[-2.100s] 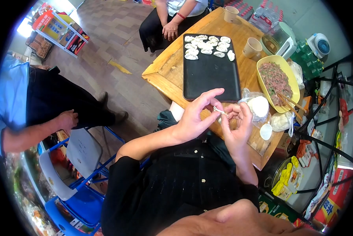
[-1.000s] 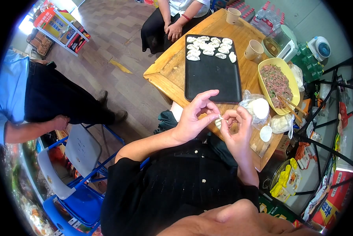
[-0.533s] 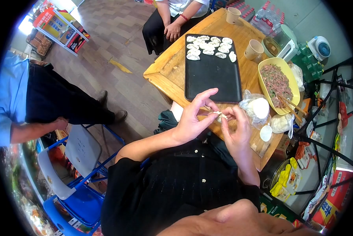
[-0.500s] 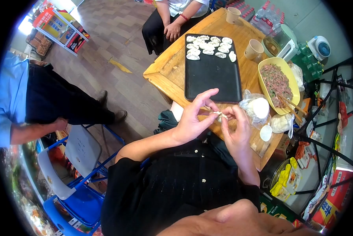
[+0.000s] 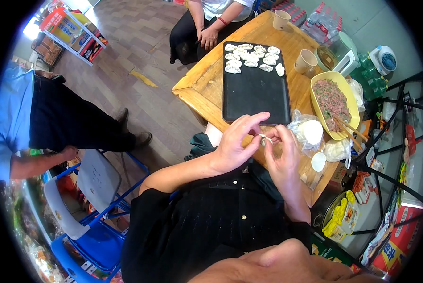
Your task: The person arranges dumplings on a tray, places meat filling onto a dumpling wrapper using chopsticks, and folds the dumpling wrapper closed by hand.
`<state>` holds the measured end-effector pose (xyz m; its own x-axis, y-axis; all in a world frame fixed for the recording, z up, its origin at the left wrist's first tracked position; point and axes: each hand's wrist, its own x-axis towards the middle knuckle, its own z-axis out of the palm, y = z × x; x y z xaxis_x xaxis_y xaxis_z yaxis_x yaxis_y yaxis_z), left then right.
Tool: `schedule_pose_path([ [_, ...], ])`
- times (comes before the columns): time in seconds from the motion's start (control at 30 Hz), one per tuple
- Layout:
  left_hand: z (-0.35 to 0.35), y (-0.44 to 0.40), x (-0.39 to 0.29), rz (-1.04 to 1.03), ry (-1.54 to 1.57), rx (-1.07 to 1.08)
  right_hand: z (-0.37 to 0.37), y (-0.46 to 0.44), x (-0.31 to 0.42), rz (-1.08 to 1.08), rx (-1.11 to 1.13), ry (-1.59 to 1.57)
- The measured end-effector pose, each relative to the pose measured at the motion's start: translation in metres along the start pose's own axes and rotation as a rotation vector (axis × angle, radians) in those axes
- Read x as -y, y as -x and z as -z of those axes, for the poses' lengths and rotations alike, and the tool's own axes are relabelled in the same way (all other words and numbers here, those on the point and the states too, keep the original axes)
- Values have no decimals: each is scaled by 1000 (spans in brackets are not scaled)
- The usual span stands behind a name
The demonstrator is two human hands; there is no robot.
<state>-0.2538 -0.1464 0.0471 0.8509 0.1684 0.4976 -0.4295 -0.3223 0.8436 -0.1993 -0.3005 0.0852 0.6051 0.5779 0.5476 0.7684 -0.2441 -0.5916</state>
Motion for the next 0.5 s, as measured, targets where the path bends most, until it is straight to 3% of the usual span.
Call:
schedule_pose_path([
  [0.13, -3, -2, -11, 64, 214, -66, 1, -3, 3, -1, -28, -37],
  [0.2, -1, -2, -13, 327, 630, -30, 2, -4, 3, 36, -28, -42],
  [0.23, 2, -3, -9, 328, 630, -30, 1, -4, 1, 35, -28, -43],
  [0.3, 10, -6, -1, 188, 357, 207, -2, -4, -4, 112, -73, -49],
  [0.5, 5, -6, -3, 284, 335, 152, -1, -7, -4, 141, -28, 125],
])
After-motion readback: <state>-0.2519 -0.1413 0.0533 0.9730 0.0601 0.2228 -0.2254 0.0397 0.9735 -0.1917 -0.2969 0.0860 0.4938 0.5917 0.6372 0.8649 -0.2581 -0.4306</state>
